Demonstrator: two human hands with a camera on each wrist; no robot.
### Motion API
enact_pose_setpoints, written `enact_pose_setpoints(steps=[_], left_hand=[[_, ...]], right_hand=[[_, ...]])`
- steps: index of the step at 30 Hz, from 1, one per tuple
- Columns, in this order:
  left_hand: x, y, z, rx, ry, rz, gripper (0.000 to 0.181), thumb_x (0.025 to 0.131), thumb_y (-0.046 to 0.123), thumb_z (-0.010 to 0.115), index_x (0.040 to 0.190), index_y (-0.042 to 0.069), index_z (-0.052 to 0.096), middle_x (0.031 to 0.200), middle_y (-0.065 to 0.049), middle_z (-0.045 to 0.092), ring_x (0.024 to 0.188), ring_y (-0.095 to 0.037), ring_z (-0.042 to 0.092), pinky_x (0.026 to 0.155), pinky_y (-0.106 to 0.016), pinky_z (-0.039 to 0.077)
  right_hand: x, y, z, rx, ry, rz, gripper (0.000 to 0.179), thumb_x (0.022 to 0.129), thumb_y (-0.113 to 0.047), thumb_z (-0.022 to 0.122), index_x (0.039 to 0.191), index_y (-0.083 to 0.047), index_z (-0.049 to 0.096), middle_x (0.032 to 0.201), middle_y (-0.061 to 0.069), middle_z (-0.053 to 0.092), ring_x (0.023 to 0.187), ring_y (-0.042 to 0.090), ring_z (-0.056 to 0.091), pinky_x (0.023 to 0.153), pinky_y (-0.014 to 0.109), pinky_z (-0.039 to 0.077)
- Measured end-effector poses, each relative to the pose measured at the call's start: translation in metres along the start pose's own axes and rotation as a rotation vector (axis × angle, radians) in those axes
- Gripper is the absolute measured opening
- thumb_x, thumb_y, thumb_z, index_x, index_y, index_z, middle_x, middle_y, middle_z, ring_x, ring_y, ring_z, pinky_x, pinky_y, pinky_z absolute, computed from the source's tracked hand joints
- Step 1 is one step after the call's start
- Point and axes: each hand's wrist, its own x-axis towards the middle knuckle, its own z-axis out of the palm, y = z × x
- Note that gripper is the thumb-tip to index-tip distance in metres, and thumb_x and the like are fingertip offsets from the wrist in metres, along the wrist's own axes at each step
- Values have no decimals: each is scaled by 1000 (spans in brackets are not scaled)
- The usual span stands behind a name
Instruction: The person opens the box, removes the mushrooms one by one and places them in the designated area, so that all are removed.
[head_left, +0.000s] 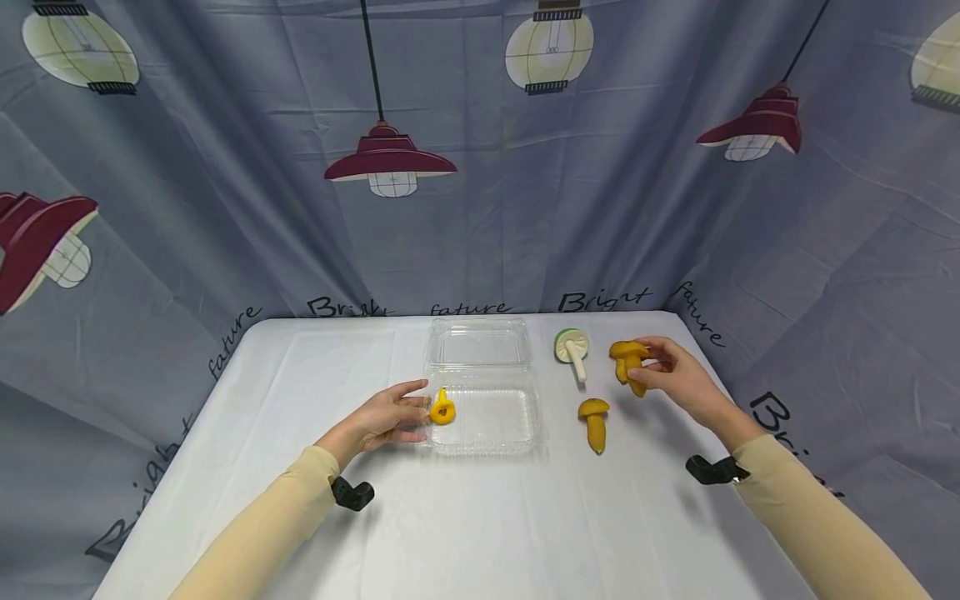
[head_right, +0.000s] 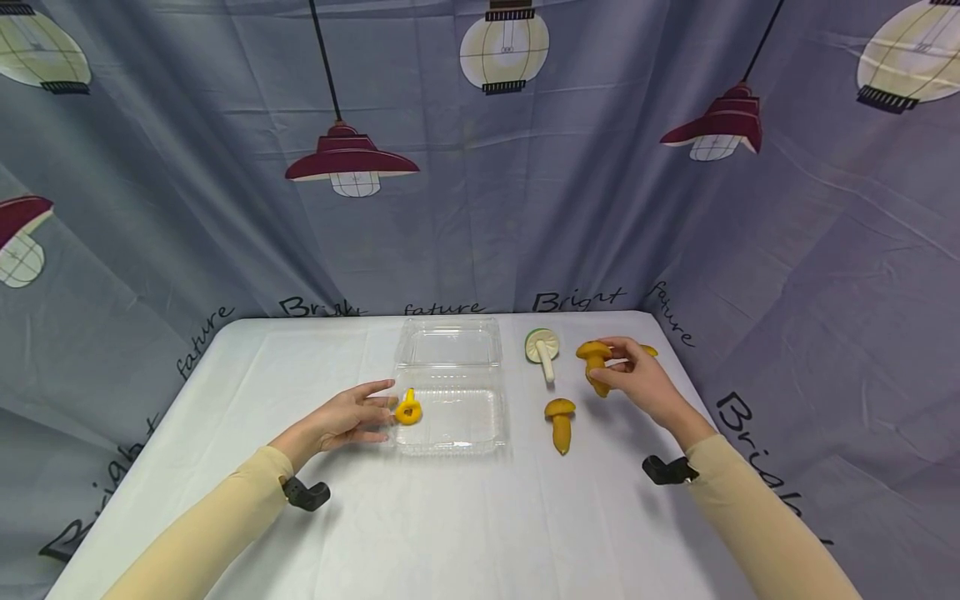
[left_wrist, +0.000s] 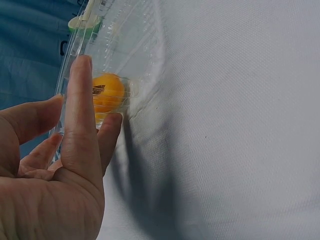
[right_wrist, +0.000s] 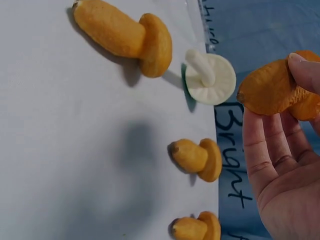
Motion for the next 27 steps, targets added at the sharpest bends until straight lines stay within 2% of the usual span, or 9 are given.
enact_pose_setpoints(steps=[8, 14, 22, 27], left_hand=[[-1, 1, 0, 7, 4, 1, 73, 99, -3, 63, 162, 17, 31, 162, -23, 32, 128, -34, 58, 86, -42, 63], [-2, 1, 2, -2, -9, 14, 73, 99, -4, 62, 163, 14, 29, 162, -25, 31, 135, -38, 51, 88, -43, 62], [-2, 1, 2, -12, -11, 9, 74, 98, -4, 63, 162, 15, 30, 162, -25, 31, 133, -37, 52, 87, -43, 62], [-2, 1, 2, -15, -11, 10, 74, 98, -4, 63, 162, 15, 31, 162, -25, 31, 132, -37, 54, 87, -43, 62]], right_hand=[[-10, 8, -3, 40, 5, -2, 72, 96, -30, 75, 152, -3, 39, 141, 22, 49, 99, 13, 63, 80, 22, 58], [-14, 19, -2, 51, 20, 35, 72, 96, -31, 75, 151, -1, 39, 141, 22, 46, 103, 20, 55, 80, 24, 60], [-19, 31, 4, 30, 42, 89, 78, 93, -35, 78, 151, 0, 39, 138, 24, 43, 106, 26, 51, 77, 24, 61], [-22, 39, 8, 39, 32, 121, 75, 93, -30, 79, 149, 1, 40, 139, 26, 45, 110, 32, 53, 78, 26, 61]])
